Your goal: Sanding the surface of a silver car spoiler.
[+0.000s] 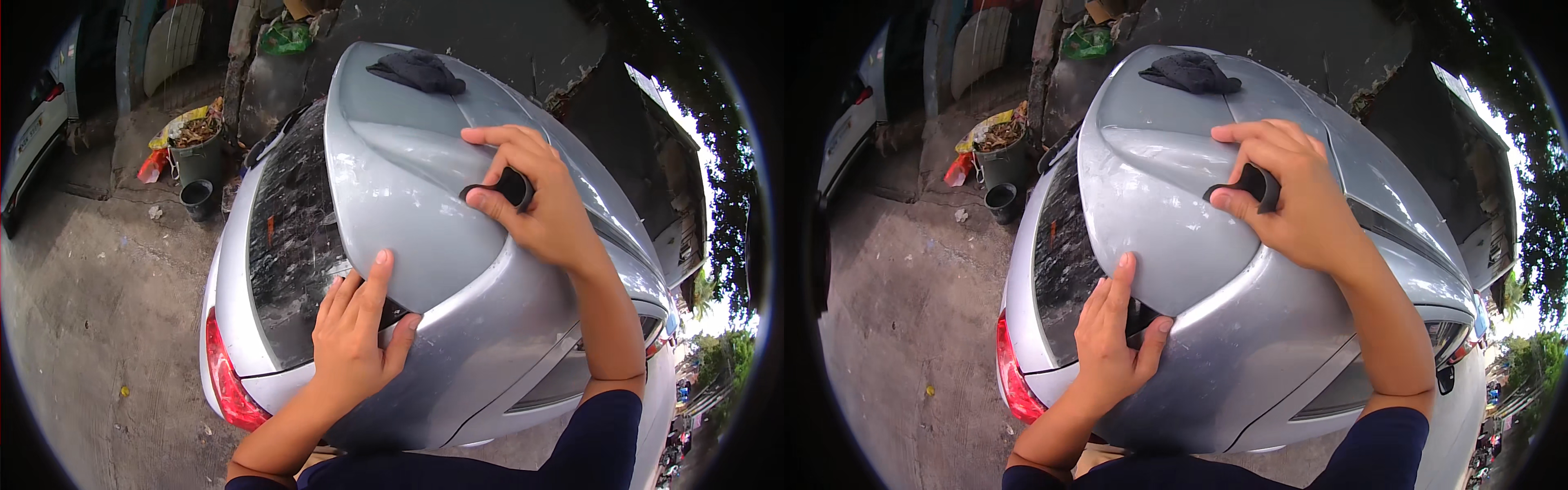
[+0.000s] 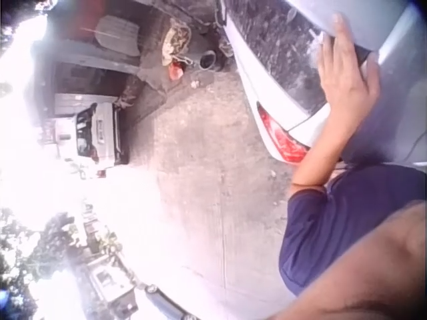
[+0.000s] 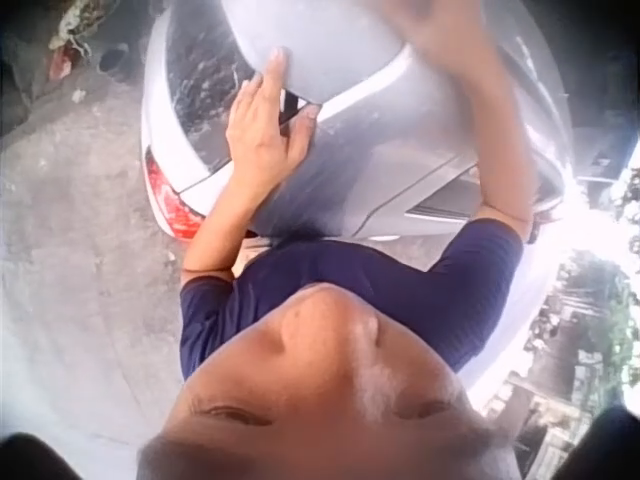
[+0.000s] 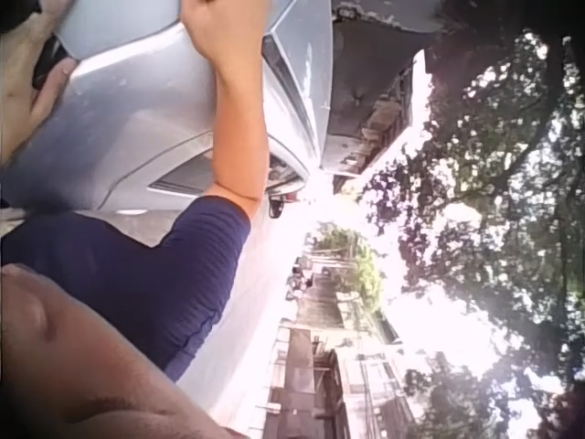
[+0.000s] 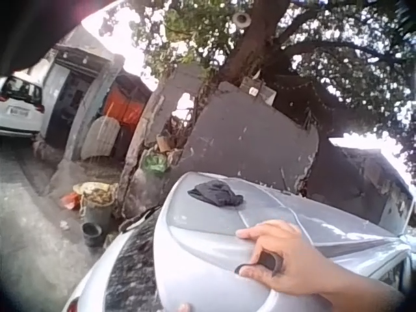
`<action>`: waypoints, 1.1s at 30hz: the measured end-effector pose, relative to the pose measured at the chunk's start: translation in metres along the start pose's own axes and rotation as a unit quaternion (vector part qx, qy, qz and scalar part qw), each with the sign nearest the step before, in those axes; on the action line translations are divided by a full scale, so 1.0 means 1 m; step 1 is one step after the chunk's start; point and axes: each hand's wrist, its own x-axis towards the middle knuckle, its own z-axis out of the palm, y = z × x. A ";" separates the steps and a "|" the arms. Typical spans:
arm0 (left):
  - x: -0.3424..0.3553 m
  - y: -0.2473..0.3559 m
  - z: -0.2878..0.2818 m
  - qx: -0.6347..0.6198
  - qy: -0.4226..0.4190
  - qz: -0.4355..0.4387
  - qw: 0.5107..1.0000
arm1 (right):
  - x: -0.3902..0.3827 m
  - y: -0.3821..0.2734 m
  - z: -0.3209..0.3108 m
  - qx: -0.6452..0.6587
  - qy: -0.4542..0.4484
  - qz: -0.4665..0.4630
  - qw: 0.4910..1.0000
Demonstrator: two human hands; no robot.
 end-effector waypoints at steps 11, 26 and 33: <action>-0.008 0.003 0.003 -0.036 0.026 -0.050 0.998 | -0.013 0.017 -0.018 -0.094 0.018 -0.016 0.995; -0.003 0.011 0.015 0.074 -0.042 -0.034 0.996 | -0.002 0.021 -0.022 -0.104 0.007 -0.053 0.993; -0.007 0.006 0.000 0.097 -0.037 -0.028 0.994 | -0.024 0.036 -0.046 -0.020 -0.040 -0.021 0.999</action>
